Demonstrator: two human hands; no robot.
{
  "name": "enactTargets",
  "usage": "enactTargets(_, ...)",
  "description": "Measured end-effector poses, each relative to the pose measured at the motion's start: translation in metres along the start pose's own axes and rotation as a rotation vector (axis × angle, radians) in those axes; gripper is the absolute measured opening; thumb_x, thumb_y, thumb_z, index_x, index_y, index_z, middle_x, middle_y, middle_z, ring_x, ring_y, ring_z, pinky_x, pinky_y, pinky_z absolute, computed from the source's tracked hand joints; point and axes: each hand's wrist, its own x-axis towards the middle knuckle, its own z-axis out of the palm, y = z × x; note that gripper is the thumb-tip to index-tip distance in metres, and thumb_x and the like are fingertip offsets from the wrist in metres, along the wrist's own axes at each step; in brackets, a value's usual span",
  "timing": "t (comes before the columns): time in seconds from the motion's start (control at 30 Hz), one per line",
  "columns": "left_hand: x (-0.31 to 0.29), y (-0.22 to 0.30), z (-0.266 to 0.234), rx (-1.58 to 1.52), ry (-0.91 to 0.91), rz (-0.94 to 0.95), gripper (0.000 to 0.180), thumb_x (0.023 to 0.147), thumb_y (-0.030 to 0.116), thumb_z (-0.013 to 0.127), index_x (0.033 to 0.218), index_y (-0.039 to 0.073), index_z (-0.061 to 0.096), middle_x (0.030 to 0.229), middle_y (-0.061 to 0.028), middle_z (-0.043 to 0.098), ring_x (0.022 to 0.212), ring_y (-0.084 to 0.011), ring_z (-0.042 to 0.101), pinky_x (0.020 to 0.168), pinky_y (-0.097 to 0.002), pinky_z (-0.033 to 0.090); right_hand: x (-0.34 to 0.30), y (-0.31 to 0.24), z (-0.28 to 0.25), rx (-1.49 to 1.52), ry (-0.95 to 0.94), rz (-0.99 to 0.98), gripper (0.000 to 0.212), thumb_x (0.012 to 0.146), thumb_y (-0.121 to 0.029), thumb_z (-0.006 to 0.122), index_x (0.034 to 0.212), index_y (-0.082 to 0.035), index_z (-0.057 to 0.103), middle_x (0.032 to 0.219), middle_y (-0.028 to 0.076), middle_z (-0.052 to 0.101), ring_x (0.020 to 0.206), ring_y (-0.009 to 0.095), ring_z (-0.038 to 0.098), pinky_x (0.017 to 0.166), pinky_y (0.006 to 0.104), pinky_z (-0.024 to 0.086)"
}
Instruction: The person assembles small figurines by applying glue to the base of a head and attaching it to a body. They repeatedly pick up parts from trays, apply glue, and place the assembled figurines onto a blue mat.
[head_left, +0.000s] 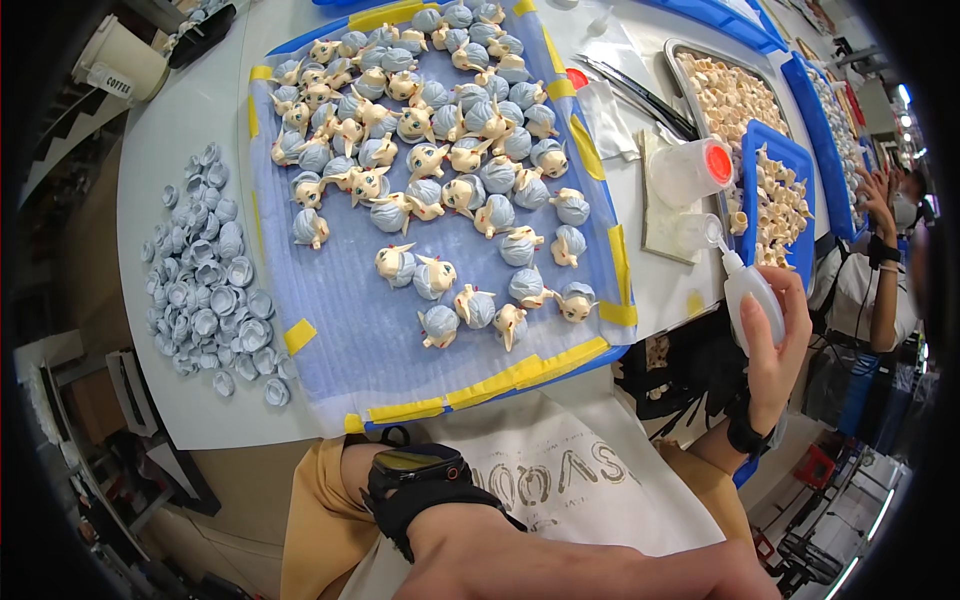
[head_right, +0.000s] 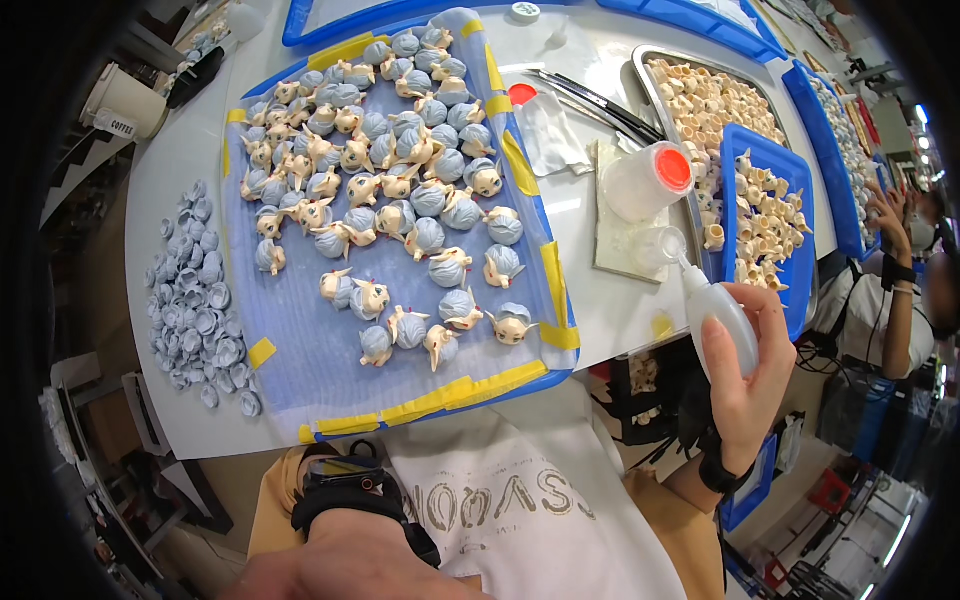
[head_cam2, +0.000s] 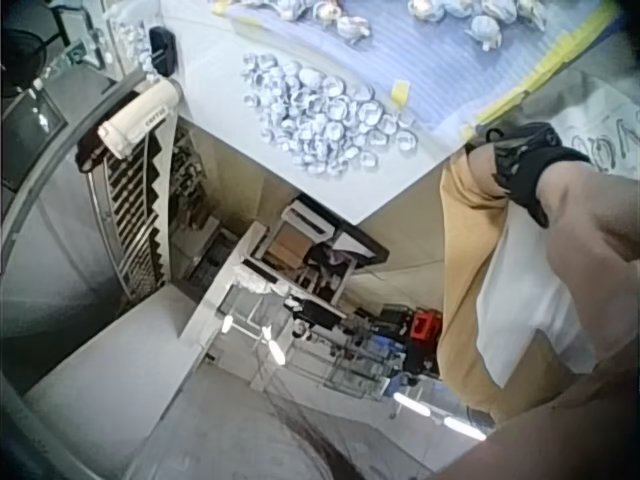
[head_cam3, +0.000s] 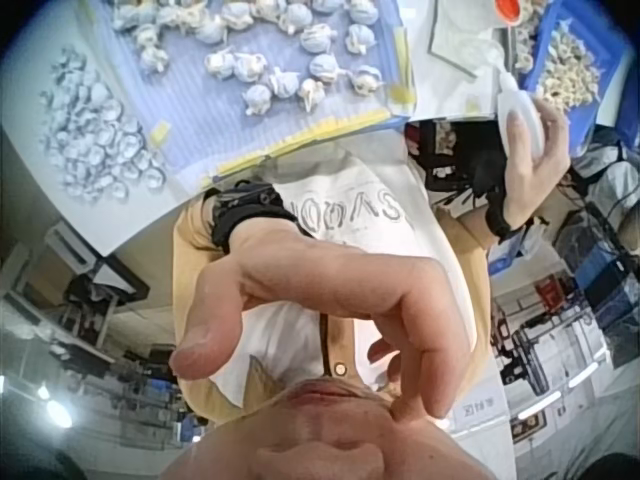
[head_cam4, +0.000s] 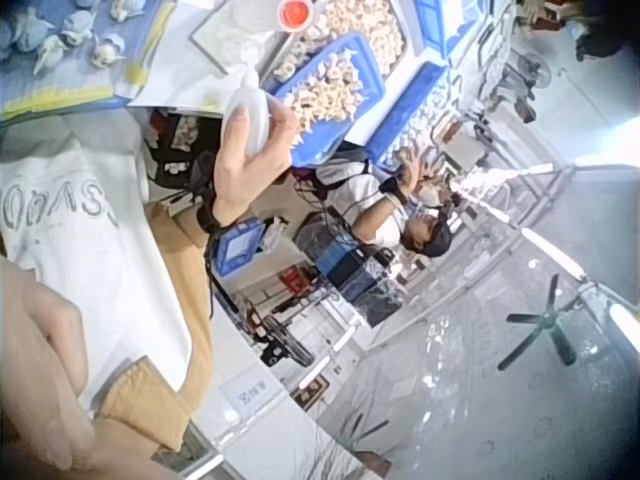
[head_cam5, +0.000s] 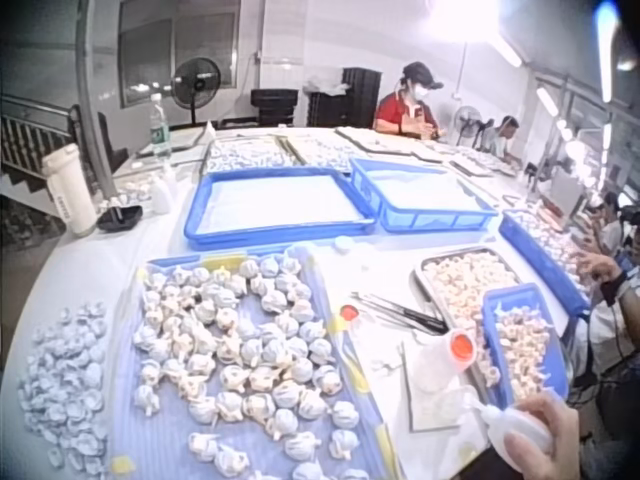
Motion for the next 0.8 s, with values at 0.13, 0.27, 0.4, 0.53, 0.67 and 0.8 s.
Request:
enactTargets(0.13,0.001,-0.004,0.006,-0.033,0.044,0.050,0.109,0.062,0.077,0.058,0.118,-0.014,0.035,0.107,-0.0201,0.046,0.093,-0.0222,0.052,0.073,-0.0331,0.045,-0.002,0.005,-0.001,-0.004,-0.007,0.002,0.027,0.079,-0.014,0.059,0.101,0.001,0.056,0.086,0.008,0.059,0.079,0.014,0.055,0.074,0.0258,0.042)
enactTargets(0.27,-0.007,-0.012,0.019,-0.017,0.134,0.126,0.111,0.062,0.078,0.057,0.118,-0.014,0.035,0.109,-0.0209,0.046,0.093,-0.0226,0.053,0.074,-0.0335,0.045,-0.006,0.012,0.005,0.020,0.011,-0.020,0.034,0.080,-0.013,0.059,0.110,0.002,0.055,0.097,0.010,0.059,0.090,0.015,0.055,0.082,0.0271,0.041)
enactTargets(0.4,-0.003,0.014,0.007,0.015,0.013,-0.124,0.113,0.060,0.079,0.058,0.119,-0.014,0.033,0.109,-0.0209,0.046,0.092,-0.0235,0.052,0.073,-0.0332,0.043,-0.020,0.024,0.015,0.225,0.081,0.076,0.038,0.084,-0.013,0.057,0.118,0.003,0.052,0.109,0.009,0.057,0.099,0.015,0.053,0.088,0.0272,0.039)
enactTargets(0.53,-0.011,-0.006,0.003,-0.053,-0.089,-0.001,0.113,0.059,0.078,0.060,0.118,-0.014,0.032,0.107,-0.0195,0.045,0.090,-0.0232,0.051,0.071,-0.0324,0.041,-0.024,0.034,0.028,0.311,0.079,0.044,0.042,0.087,-0.017,0.057,0.123,0.002,0.047,0.112,0.010,0.056,0.097,0.017,0.058,0.084,0.0276,0.043)
enactTargets(0.67,-0.011,-0.009,0.014,-0.033,-0.047,0.063,0.108,0.062,0.076,0.059,0.116,-0.013,0.033,0.104,-0.0179,0.045,0.089,-0.0227,0.050,0.071,-0.0318,0.040,-0.022,0.032,0.031,0.350,0.063,0.078,0.039,0.087,-0.016,0.057,0.121,0.002,0.049,0.111,0.010,0.056,0.098,0.017,0.058,0.084,0.0274,0.043)
enactTargets(0.8,-0.010,-0.003,0.008,0.006,-0.113,0.029,0.105,0.064,0.074,0.059,0.115,-0.014,0.033,0.102,-0.0173,0.045,0.088,-0.0219,0.049,0.070,-0.0309,0.038,-0.023,0.026,0.027,0.267,0.108,0.075,0.034,0.086,-0.014,0.057,0.115,0.002,0.052,0.107,0.009,0.057,0.096,0.014,0.055,0.084,0.0260,0.042)
